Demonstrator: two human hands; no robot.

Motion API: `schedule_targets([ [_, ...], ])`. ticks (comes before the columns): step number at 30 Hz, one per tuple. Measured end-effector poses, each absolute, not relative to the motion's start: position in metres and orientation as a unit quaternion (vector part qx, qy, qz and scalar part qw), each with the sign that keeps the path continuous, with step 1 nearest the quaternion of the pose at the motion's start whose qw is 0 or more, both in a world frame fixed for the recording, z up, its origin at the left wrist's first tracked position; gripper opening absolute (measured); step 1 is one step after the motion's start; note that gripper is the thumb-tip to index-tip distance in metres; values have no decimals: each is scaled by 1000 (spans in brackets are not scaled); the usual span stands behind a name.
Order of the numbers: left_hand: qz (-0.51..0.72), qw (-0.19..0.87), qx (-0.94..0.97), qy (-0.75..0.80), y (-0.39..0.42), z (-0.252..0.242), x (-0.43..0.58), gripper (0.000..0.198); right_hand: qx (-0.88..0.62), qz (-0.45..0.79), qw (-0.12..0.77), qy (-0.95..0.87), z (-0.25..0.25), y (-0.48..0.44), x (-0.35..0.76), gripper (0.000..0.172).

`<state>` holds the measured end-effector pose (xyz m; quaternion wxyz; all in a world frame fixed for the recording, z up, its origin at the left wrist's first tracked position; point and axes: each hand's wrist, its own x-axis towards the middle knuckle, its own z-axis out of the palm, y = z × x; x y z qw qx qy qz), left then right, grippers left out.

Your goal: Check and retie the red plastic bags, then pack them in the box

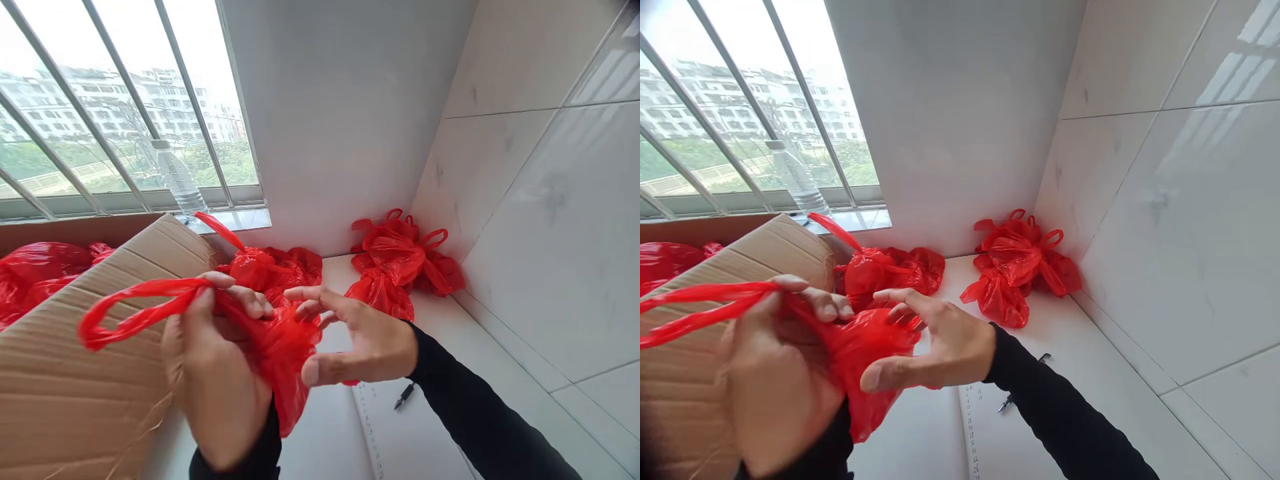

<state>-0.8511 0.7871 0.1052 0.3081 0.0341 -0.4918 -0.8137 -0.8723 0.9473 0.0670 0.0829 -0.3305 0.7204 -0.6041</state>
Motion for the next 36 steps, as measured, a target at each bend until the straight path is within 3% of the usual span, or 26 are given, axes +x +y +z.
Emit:
schedule_targets([
  [2,-810,295,36,-506,798,105,-850,13,-312,-590,58,742,67,955,-868,75],
  [7,-795,259,-9,-548,809,96,-854,12,-273,-665,57,693,54,967,-869,35],
  [10,-783,218,-26,-582,810,92,-857,16,-267,-710,31,651,50,976,-874,23],
  [17,-741,107,-27,-662,823,76,-873,42,-197,-860,-43,469,55,997,-889,22],
  [24,-846,-136,21,-516,851,61,-882,28,-146,-879,-108,440,49,1011,-901,25],
  [28,-887,-46,21,-459,850,59,-883,15,-93,-833,-108,534,46,1018,-903,54],
  [32,-876,62,-23,-478,847,62,-882,32,-100,-779,8,620,47,1014,-898,85],
  [34,-866,82,-20,-493,847,64,-880,41,-144,-755,57,638,46,1007,-896,83],
  [36,-856,84,-12,-510,848,63,-879,48,-187,-747,61,635,43,1001,-897,58],
])
